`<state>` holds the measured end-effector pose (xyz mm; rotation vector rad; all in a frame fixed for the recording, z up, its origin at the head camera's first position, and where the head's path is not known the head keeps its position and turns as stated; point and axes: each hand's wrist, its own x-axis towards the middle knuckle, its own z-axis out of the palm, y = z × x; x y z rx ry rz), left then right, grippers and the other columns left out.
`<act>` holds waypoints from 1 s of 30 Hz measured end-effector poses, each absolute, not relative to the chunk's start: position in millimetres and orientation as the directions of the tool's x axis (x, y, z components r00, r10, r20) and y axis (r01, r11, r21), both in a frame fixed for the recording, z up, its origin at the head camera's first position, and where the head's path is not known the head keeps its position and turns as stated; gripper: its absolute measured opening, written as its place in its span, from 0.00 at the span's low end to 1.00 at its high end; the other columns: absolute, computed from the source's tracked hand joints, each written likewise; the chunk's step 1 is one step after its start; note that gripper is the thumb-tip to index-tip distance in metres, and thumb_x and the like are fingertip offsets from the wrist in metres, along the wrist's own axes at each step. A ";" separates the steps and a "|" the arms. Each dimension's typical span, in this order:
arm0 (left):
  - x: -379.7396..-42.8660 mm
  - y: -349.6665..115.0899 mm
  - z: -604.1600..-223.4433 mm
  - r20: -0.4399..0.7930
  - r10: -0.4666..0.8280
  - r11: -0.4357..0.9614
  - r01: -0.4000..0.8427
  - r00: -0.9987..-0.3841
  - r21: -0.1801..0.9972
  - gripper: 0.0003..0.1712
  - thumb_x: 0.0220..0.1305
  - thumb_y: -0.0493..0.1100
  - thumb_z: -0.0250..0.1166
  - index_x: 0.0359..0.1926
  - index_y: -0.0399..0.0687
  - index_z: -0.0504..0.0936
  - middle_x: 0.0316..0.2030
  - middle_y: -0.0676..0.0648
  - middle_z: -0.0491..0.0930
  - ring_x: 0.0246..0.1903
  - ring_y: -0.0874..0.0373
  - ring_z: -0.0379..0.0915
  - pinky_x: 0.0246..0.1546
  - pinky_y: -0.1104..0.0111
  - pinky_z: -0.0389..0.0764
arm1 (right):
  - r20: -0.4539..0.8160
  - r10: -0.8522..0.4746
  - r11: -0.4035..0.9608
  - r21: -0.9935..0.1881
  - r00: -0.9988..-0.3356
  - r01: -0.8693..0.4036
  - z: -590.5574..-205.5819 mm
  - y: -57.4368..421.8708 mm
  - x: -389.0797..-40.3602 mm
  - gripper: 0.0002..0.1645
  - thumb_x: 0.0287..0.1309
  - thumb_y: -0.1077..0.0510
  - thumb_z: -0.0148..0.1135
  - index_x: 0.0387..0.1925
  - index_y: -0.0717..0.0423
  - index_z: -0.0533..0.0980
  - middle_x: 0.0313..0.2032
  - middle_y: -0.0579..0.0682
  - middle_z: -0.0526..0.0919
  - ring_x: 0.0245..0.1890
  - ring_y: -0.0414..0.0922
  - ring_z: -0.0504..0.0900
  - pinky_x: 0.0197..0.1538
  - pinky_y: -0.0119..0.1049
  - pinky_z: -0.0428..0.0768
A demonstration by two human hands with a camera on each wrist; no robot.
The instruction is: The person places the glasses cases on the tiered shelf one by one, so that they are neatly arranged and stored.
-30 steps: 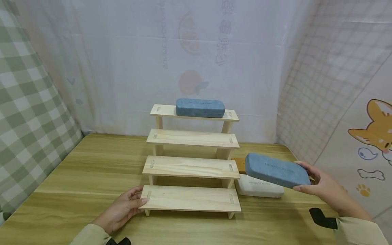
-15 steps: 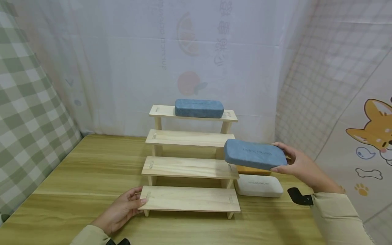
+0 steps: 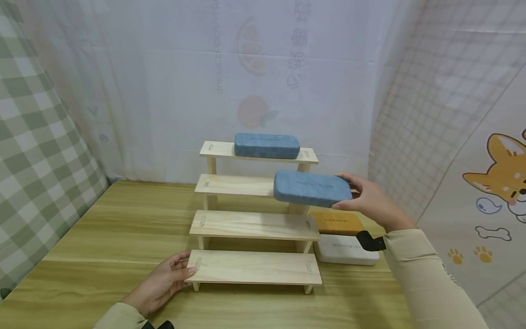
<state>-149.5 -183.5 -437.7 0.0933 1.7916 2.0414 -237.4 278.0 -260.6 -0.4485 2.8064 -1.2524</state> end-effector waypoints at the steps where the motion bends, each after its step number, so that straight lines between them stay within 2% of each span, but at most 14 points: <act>1: -149.5 -183.5 -437.7 -0.221 0.353 -0.082 -0.265 -0.909 0.961 0.46 0.68 0.36 0.58 0.70 0.22 0.36 0.51 0.44 0.70 0.43 0.59 0.73 0.43 0.67 0.76 | 0.084 -0.281 0.621 -0.744 -0.956 -0.247 -260.1 274.6 -239.6 0.46 0.49 0.53 0.74 0.68 0.51 0.63 0.57 0.59 0.72 0.52 0.56 0.75 0.45 0.37 0.78; 7: -149.7 -183.0 -438.2 -0.221 0.351 -0.084 -0.266 -0.910 0.960 0.46 0.68 0.36 0.58 0.70 0.23 0.36 0.51 0.44 0.70 0.43 0.59 0.73 0.43 0.68 0.76 | 0.073 -0.299 0.597 -0.764 -0.952 -0.246 -258.0 255.7 -252.7 0.45 0.48 0.54 0.75 0.67 0.51 0.65 0.57 0.59 0.71 0.52 0.56 0.74 0.45 0.40 0.78; 13: -150.1 -183.6 -439.1 -0.221 0.352 -0.086 -0.267 -0.909 0.960 0.46 0.68 0.37 0.59 0.70 0.23 0.37 0.50 0.45 0.70 0.42 0.59 0.73 0.42 0.67 0.76 | 0.077 -0.298 0.630 -0.733 -0.951 -0.257 -257.0 237.8 -263.9 0.51 0.45 0.49 0.77 0.69 0.48 0.63 0.58 0.56 0.72 0.56 0.56 0.73 0.48 0.47 0.78; 21: -150.5 -183.9 -438.7 -0.217 0.356 -0.094 -0.265 -0.909 0.960 0.47 0.68 0.38 0.59 0.70 0.23 0.37 0.50 0.44 0.70 0.43 0.59 0.73 0.43 0.68 0.76 | 0.068 -0.318 0.612 -0.747 -0.946 -0.260 -257.0 213.1 -274.2 0.50 0.43 0.49 0.77 0.68 0.47 0.64 0.56 0.54 0.73 0.55 0.54 0.72 0.44 0.45 0.79; 27: -149.8 -184.0 -439.9 -0.220 0.350 -0.089 -0.266 -0.911 0.960 0.46 0.68 0.37 0.59 0.70 0.23 0.36 0.51 0.44 0.70 0.43 0.59 0.73 0.43 0.68 0.76 | 0.052 -0.326 0.627 -0.735 -0.944 -0.257 -257.2 200.7 -278.3 0.53 0.43 0.47 0.77 0.70 0.46 0.62 0.59 0.52 0.70 0.58 0.54 0.69 0.50 0.49 0.76; 30: -150.0 -183.8 -440.2 -0.224 0.348 -0.090 -0.270 -0.911 0.959 0.46 0.68 0.37 0.58 0.71 0.23 0.36 0.51 0.44 0.69 0.43 0.59 0.73 0.43 0.68 0.76 | 0.051 -0.332 0.630 -0.731 -0.942 -0.262 -257.9 196.2 -281.4 0.52 0.43 0.47 0.77 0.70 0.45 0.63 0.57 0.53 0.71 0.57 0.53 0.70 0.50 0.49 0.76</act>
